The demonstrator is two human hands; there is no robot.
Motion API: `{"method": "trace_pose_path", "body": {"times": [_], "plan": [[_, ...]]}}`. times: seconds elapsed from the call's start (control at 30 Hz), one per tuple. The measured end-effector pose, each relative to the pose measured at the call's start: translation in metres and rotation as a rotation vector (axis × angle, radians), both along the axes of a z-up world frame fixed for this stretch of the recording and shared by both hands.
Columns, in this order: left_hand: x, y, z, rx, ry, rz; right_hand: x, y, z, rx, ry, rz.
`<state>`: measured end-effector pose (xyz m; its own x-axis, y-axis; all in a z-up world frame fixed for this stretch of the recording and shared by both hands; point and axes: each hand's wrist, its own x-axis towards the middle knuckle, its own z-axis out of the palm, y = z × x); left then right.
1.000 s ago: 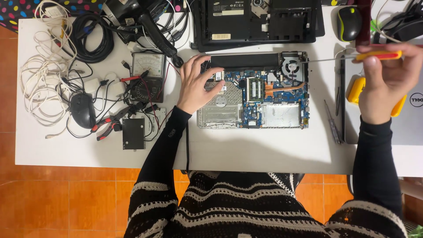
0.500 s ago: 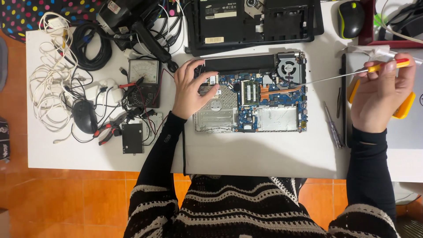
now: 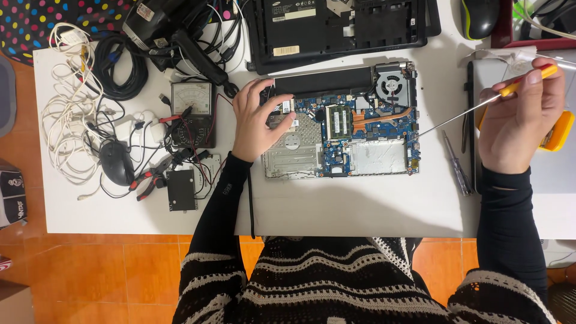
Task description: The person works on a disassembled laptop at a white desk, using a screwdriver to unscrew and adjust components on the exposed motherboard. They hold the board steady with one hand while driving screws, repositioning the board and reaching across the cluttered workbench for tools.
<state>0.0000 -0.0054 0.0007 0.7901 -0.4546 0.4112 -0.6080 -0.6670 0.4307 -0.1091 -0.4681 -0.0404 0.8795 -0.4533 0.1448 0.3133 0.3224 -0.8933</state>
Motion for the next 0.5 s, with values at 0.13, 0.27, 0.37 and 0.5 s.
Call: {"method": "trace_pose_path", "body": {"times": [0.13, 0.27, 0.37, 0.5], "plan": [[0.000, 0.001, -0.001, -0.002, 0.003, 0.000, 0.001, 0.002, 0.003, -0.003, 0.013, -0.001], [0.000, 0.002, -0.001, 0.010, -0.007, -0.007, 0.002, 0.004, 0.006, 0.018, 0.029, -0.004], [0.001, 0.003, -0.002, 0.014, -0.010, -0.012, 0.003, 0.008, 0.010, 0.030, 0.031, -0.010], [0.001, 0.002, -0.002, 0.030, -0.005, -0.016, 0.001, 0.012, 0.022, 0.062, 0.040, -0.032]]}}
